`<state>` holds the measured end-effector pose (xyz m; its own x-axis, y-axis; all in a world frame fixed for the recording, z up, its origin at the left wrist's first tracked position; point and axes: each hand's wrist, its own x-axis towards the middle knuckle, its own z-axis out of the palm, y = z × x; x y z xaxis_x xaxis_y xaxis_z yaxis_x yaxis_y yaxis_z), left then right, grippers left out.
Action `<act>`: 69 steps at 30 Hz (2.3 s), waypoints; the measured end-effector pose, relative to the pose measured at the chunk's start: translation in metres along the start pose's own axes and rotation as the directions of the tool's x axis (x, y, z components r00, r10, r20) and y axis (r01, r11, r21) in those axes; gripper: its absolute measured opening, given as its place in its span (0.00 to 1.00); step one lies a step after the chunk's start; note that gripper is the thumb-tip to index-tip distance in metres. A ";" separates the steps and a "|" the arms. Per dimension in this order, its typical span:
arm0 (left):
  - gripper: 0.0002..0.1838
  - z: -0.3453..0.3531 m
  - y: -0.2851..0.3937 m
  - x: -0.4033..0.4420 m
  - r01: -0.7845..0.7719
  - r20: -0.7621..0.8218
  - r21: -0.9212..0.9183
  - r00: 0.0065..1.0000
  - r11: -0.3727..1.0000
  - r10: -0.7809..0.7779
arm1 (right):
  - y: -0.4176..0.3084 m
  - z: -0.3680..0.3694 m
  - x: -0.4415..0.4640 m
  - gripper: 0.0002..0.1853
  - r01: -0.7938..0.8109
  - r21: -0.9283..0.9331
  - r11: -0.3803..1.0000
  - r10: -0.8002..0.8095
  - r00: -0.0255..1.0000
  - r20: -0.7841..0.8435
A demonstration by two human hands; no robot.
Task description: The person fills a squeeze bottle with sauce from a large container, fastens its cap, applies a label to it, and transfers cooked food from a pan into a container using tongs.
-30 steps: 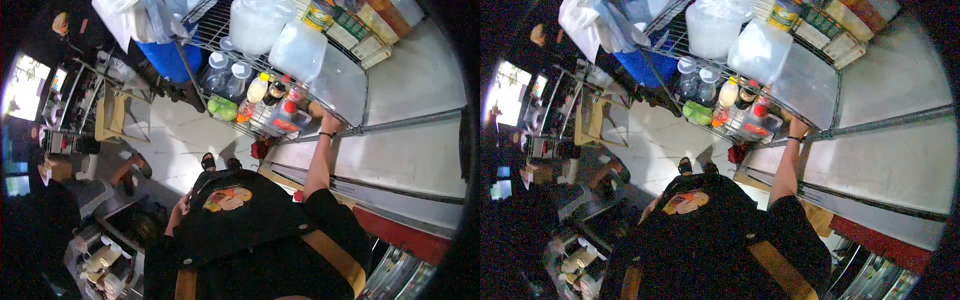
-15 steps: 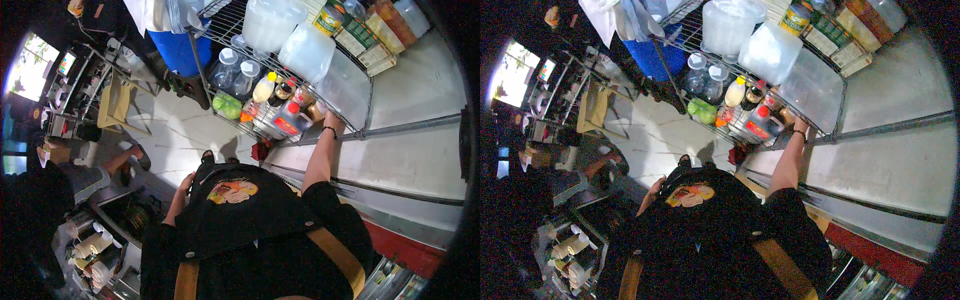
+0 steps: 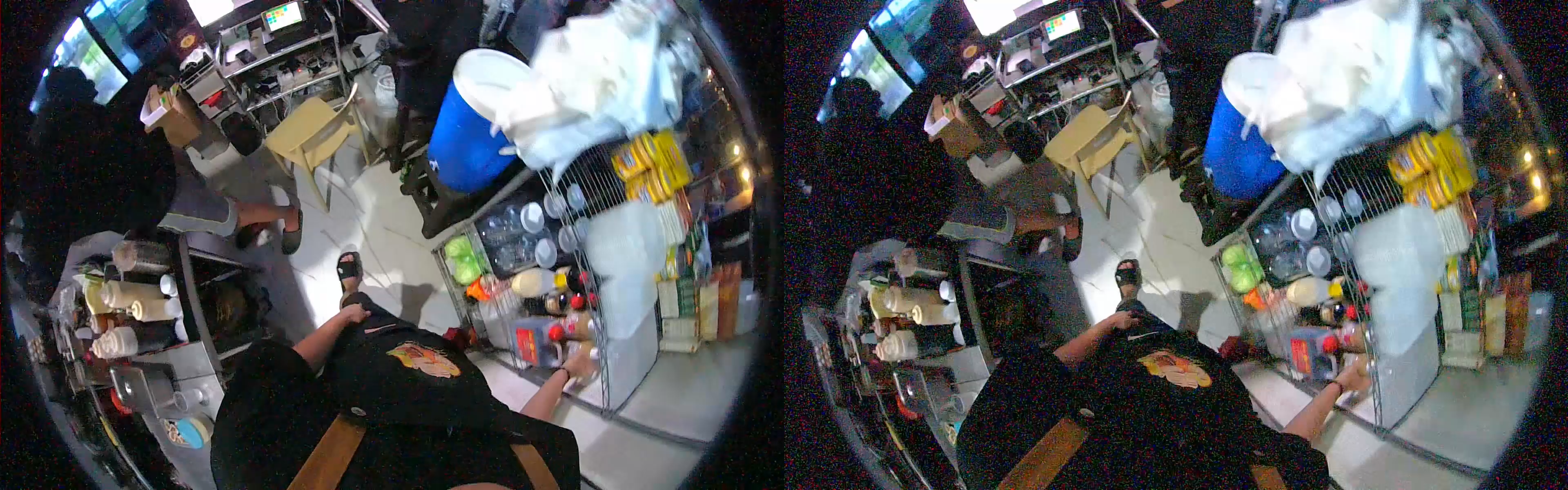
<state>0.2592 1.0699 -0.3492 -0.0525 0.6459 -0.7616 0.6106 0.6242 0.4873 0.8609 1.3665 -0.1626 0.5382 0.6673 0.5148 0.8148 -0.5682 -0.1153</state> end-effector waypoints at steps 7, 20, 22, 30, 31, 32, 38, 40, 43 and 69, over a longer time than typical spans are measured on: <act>0.18 -0.111 -0.016 -0.018 0.076 -0.429 -0.077 0.897 0.994 -0.102 | -0.167 -0.094 -0.136 0.19 0.158 0.636 0.755 -0.047 0.981 -0.188; 0.16 -0.321 -0.082 -0.039 0.063 -0.504 -0.335 0.831 0.940 -0.236 | -0.567 -0.181 -0.368 0.22 0.084 0.978 0.191 -0.980 0.079 0.184; 0.21 -0.328 -0.094 -0.039 0.129 -0.511 -0.406 0.788 0.905 -0.342 | -0.613 -0.185 -0.366 0.22 0.095 0.985 0.144 -0.987 0.079 0.136; 0.26 -0.365 -0.141 -0.024 0.270 -0.456 -0.690 0.558 0.671 -0.693 | -0.918 -0.168 -0.343 0.16 0.282 0.937 -0.209 -0.952 0.161 -0.260; 0.24 -0.361 -0.156 -0.014 0.146 -0.482 -0.747 0.554 0.649 -0.679 | -0.965 -0.160 -0.337 0.16 0.351 0.897 -0.267 -0.913 0.205 -0.352; 0.22 -0.356 -0.170 -0.006 0.020 -0.506 -0.789 0.545 0.614 -0.668 | -1.009 -0.160 -0.329 0.14 0.345 0.909 -0.232 -0.907 0.262 -0.331; 0.08 -0.421 -0.147 -0.008 -0.041 -0.346 -0.922 0.536 0.386 -0.770 | -1.223 -0.090 -0.261 0.13 0.450 0.880 0.151 -0.587 0.757 -0.286; 0.07 -0.443 -0.145 -0.005 -0.112 -0.309 -0.949 0.529 0.296 -0.790 | -1.258 -0.054 -0.222 0.15 0.504 0.797 0.334 -0.573 0.780 -0.253; 0.07 -0.475 -0.140 0.001 -0.157 -0.199 -0.979 0.563 0.132 -0.802 | -1.271 -0.019 -0.173 0.14 0.259 0.832 0.490 -0.473 0.881 0.004; 0.13 -0.603 -0.102 0.043 0.022 -0.437 -0.841 0.561 0.540 -0.703 | -1.287 -0.078 -0.180 0.11 -0.330 0.895 0.301 -0.809 0.408 0.423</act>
<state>-0.2820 1.2990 -0.1745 -0.8039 0.1156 -0.5834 -0.3357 0.7214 0.6057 -0.3017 1.9401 -0.0408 -0.3484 0.9357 -0.0559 0.2603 0.0393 -0.9647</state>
